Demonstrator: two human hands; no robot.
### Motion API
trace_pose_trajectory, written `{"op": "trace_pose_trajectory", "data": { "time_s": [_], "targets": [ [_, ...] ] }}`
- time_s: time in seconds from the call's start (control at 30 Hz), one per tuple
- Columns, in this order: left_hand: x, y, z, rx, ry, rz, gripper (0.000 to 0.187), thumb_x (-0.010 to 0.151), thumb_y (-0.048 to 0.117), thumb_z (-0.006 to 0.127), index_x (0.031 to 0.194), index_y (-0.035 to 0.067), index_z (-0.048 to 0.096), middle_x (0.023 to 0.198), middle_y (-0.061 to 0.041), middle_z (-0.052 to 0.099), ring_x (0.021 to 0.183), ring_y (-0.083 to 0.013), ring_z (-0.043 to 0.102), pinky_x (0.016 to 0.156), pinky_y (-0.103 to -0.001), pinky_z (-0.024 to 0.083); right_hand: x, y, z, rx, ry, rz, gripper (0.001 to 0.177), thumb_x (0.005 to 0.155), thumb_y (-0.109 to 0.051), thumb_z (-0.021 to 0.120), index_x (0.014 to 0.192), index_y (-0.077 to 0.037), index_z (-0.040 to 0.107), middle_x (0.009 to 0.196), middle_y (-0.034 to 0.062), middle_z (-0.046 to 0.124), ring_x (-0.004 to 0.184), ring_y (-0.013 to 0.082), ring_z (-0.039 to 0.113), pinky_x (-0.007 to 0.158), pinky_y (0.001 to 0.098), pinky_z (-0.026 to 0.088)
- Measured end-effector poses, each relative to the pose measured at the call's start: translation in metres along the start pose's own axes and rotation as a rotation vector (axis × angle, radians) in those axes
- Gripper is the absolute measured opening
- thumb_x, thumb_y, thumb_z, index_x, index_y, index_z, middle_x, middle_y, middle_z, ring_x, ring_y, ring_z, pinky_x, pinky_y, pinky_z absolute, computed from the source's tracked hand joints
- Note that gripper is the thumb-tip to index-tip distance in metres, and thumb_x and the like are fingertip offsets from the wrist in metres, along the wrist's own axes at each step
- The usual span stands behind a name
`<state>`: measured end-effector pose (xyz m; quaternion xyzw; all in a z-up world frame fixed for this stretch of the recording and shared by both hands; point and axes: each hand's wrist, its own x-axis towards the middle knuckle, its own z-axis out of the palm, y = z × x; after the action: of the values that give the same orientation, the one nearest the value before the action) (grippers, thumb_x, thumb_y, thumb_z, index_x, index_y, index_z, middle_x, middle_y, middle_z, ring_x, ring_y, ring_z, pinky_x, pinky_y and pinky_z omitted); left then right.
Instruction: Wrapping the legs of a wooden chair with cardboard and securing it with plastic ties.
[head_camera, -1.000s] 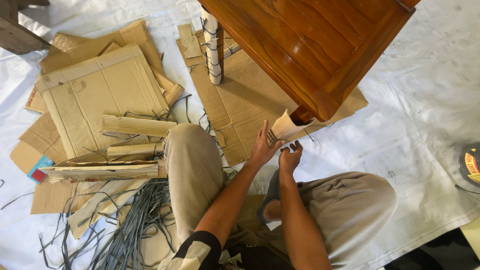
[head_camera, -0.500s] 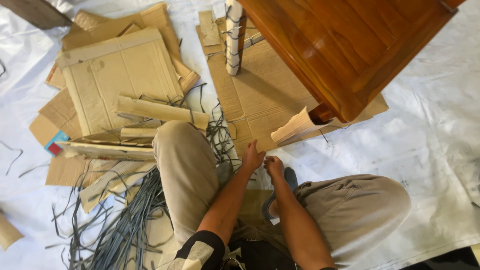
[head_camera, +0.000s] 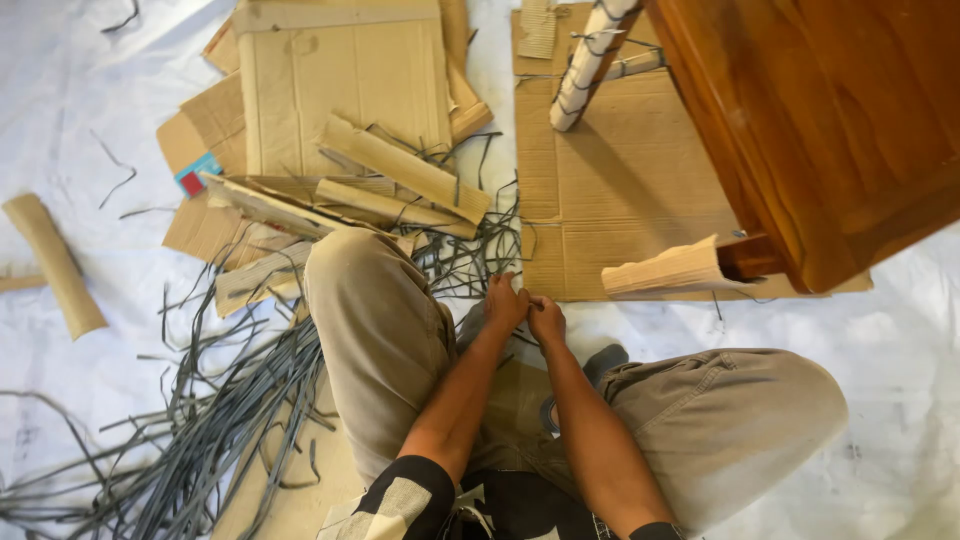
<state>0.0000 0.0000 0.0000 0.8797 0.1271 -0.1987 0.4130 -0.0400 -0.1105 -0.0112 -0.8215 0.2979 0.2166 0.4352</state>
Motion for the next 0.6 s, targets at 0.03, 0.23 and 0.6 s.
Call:
{"op": "trace_pose_trajectory", "data": {
  "time_s": [0.03, 0.23, 0.6],
  "targets": [
    [-0.004, 0.003, -0.007, -0.007, 0.096, 0.018, 0.050, 0.092, 0.026, 0.067, 0.137, 0.006, 0.062, 0.139, -0.023, 0.051, 0.123, -0.0456, 0.062, 0.101, -0.052, 0.054, -0.001, -0.002, 0.003, 0.013, -0.010, -0.023, 0.035, 0.090, -0.037, 0.059, 0.120, -0.029, 0.077, 0.108, 0.0044, 0.078, 0.114, 0.0294, 0.069, 0.101, 0.0426, 0.052],
    [0.010, -0.020, -0.024, -0.030, 0.237, -0.011, 0.044, 0.088, 0.026, 0.071, 0.130, 0.012, 0.068, 0.141, -0.020, 0.050, 0.121, -0.0475, 0.062, 0.100, -0.053, 0.054, 0.004, -0.001, 0.010, 0.024, -0.031, -0.053, 0.036, 0.091, -0.035, 0.061, 0.121, -0.026, 0.077, 0.110, 0.0075, 0.078, 0.115, 0.0298, 0.069, 0.101, 0.0419, 0.052],
    [0.055, -0.045, -0.001, -0.008, 0.051, -0.003, 0.064, 0.089, 0.041, 0.066, 0.147, 0.014, 0.056, 0.158, -0.017, 0.044, 0.127, -0.0475, 0.060, 0.112, -0.053, 0.047, 0.007, 0.012, -0.011, 0.045, 0.029, 0.005, 0.036, 0.090, -0.037, 0.060, 0.120, -0.026, 0.076, 0.084, 0.0007, 0.077, 0.099, 0.0223, 0.073, 0.094, 0.0378, 0.054]
  ]
}}
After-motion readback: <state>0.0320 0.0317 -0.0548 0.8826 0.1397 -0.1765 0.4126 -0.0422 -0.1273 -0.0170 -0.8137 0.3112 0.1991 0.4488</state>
